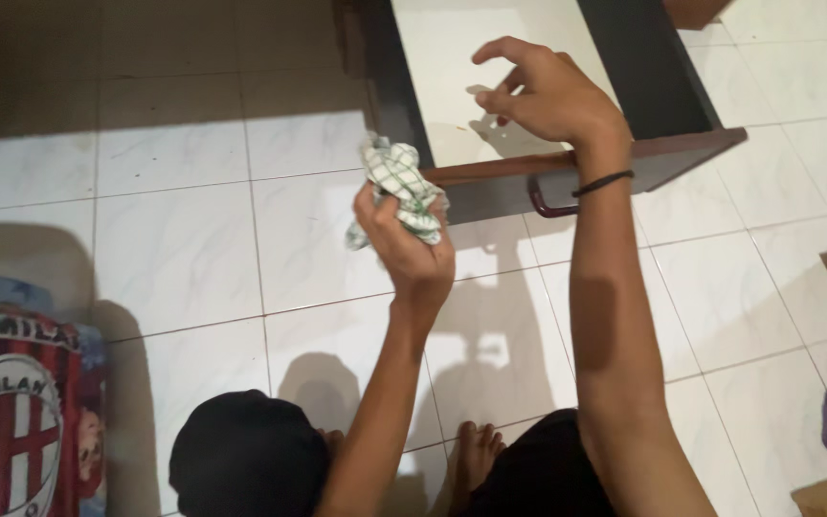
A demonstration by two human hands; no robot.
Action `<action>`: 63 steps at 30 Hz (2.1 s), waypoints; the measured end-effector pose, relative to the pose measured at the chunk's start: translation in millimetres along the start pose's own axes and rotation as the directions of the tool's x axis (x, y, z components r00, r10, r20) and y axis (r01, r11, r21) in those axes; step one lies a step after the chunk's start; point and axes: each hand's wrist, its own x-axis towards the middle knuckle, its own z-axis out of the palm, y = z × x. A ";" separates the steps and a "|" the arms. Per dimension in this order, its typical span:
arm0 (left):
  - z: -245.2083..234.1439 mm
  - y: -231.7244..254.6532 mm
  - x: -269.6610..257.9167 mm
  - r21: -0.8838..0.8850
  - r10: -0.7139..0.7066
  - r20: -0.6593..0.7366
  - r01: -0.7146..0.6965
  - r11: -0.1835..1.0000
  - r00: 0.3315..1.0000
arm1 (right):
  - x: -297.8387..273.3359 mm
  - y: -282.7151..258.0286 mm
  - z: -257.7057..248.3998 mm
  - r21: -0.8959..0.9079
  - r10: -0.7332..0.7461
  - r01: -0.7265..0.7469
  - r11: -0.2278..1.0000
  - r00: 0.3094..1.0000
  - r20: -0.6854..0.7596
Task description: The person cleans the inside of an open wooden drawer using a patterned cloth. They wipe the bottom, sides, and front edge of the drawer while sitting on the floor.
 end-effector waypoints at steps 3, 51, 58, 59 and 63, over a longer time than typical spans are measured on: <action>6.4 -28.1 -8.0 -0.095 0.045 -0.048 -0.049 0.994 0.998 | -1.2 -1.5 -1.6 0.008 0.007 -0.007 1.000 1.000 0.019; -86.5 57.7 161.6 0.189 0.181 0.431 -0.284 0.940 0.884 | -4.0 8.4 -12.5 0.237 -0.182 0.234 0.943 0.958 -0.221; 16.1 77.6 222.3 -0.144 0.200 0.567 -0.143 0.979 0.799 | -26.5 -17.0 -22.1 0.792 -0.412 0.601 0.109 0.752 -0.514; 31.2 77.1 218.0 -0.196 0.541 0.527 -0.525 0.828 0.656 | -31.4 -21.0 -18.6 0.763 -0.307 0.635 0.121 0.755 -0.579; 54.6 72.0 205.9 -0.577 0.228 0.793 0.575 0.580 0.565 | -54.2 -35.4 -34.1 0.578 -0.124 0.570 0.583 0.766 -0.631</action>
